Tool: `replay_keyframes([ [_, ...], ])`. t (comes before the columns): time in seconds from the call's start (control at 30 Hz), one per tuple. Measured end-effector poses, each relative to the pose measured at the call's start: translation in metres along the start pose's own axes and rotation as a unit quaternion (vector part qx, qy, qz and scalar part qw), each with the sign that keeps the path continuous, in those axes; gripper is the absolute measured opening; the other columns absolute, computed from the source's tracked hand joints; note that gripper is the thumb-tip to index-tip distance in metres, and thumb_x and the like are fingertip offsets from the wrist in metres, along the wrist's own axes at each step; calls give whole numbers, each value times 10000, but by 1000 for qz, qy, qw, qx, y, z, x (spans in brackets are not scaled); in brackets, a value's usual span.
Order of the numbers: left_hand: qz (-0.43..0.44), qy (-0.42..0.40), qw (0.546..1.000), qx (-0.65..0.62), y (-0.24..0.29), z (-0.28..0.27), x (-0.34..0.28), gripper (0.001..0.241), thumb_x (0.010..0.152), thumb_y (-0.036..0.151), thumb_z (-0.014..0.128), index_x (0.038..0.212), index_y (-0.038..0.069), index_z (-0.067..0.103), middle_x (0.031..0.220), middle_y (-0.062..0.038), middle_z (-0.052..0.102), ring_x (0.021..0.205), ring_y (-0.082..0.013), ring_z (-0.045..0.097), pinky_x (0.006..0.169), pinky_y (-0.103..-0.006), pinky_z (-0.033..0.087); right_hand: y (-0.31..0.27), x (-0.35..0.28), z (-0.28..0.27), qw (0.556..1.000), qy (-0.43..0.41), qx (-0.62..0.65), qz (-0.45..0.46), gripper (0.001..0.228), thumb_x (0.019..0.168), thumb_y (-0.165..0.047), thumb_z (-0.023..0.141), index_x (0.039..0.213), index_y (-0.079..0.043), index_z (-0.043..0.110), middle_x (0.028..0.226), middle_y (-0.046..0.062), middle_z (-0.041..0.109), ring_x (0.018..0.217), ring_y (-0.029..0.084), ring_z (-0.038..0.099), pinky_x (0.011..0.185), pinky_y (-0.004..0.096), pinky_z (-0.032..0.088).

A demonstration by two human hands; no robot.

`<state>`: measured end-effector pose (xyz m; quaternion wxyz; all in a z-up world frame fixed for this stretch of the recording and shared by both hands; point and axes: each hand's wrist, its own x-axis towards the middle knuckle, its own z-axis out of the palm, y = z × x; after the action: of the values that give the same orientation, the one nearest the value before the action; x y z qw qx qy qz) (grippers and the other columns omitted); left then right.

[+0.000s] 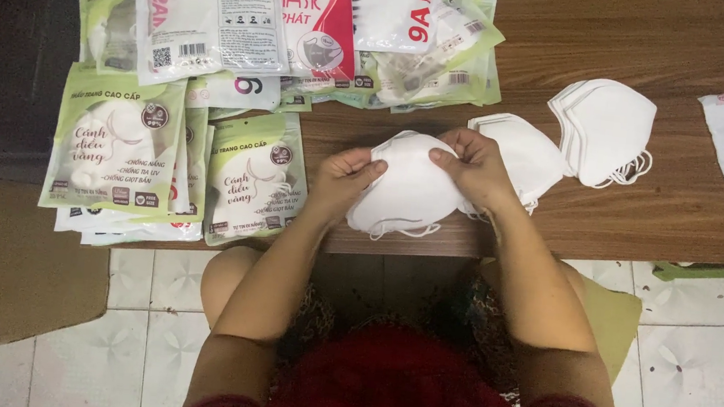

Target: Organizing and stacking white face masks on a wooden table.

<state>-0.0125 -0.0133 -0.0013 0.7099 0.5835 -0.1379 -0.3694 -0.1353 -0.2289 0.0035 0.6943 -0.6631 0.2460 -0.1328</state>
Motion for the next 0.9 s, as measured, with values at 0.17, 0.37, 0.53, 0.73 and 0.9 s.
replay_keyframes([
  [0.17, 4, 3, 1000, 13, 2, 0, -2, 231, 943, 170, 799, 1138, 51, 765, 1023, -96, 792, 891, -108, 707, 804, -284, 616, -2, 0, 6, 999, 0, -40, -20, 184, 914, -159, 812, 981, -26, 703, 758, 67, 668, 715, 166, 663, 656, 301, 604],
  [0.37, 20, 1, 999, 47, 2, -1, -2, 254, 948, 181, 799, 1159, 47, 757, 1056, -110, 786, 919, -111, 707, 827, -281, 609, -44, -21, 25, 974, -4, -164, -156, 401, 865, -156, 870, 1195, 3, 706, 988, 247, 701, 972, 383, 698, 838, 502, 579],
  [0.53, 39, -22, 997, 67, -2, 3, -5, 253, 958, 167, 789, 1173, 38, 755, 1059, -123, 786, 947, -109, 692, 838, -301, 604, -49, -30, 36, 939, -21, -202, -278, 270, 841, -85, 859, 1098, -60, 784, 985, 178, 716, 952, 379, 703, 849, 485, 569],
  [0.73, 36, -27, 996, 74, -8, -5, 3, 233, 980, 156, 753, 1181, 38, 752, 1083, -123, 779, 974, -127, 694, 864, -314, 601, -47, -31, 37, 916, 11, -196, -349, 114, 901, -77, 812, 1013, -96, 820, 1096, 136, 735, 1012, 308, 700, 877, 421, 570],
  [0.9, 38, 1, 995, 91, -6, -9, 5, 244, 1004, 148, 712, 1215, 28, 731, 1111, -145, 769, 1006, -167, 694, 896, -346, 589, -68, -41, 21, 952, -42, -141, -270, 98, 906, -41, 791, 996, -76, 801, 938, 116, 771, 913, 266, 728, 874, 405, 547],
])
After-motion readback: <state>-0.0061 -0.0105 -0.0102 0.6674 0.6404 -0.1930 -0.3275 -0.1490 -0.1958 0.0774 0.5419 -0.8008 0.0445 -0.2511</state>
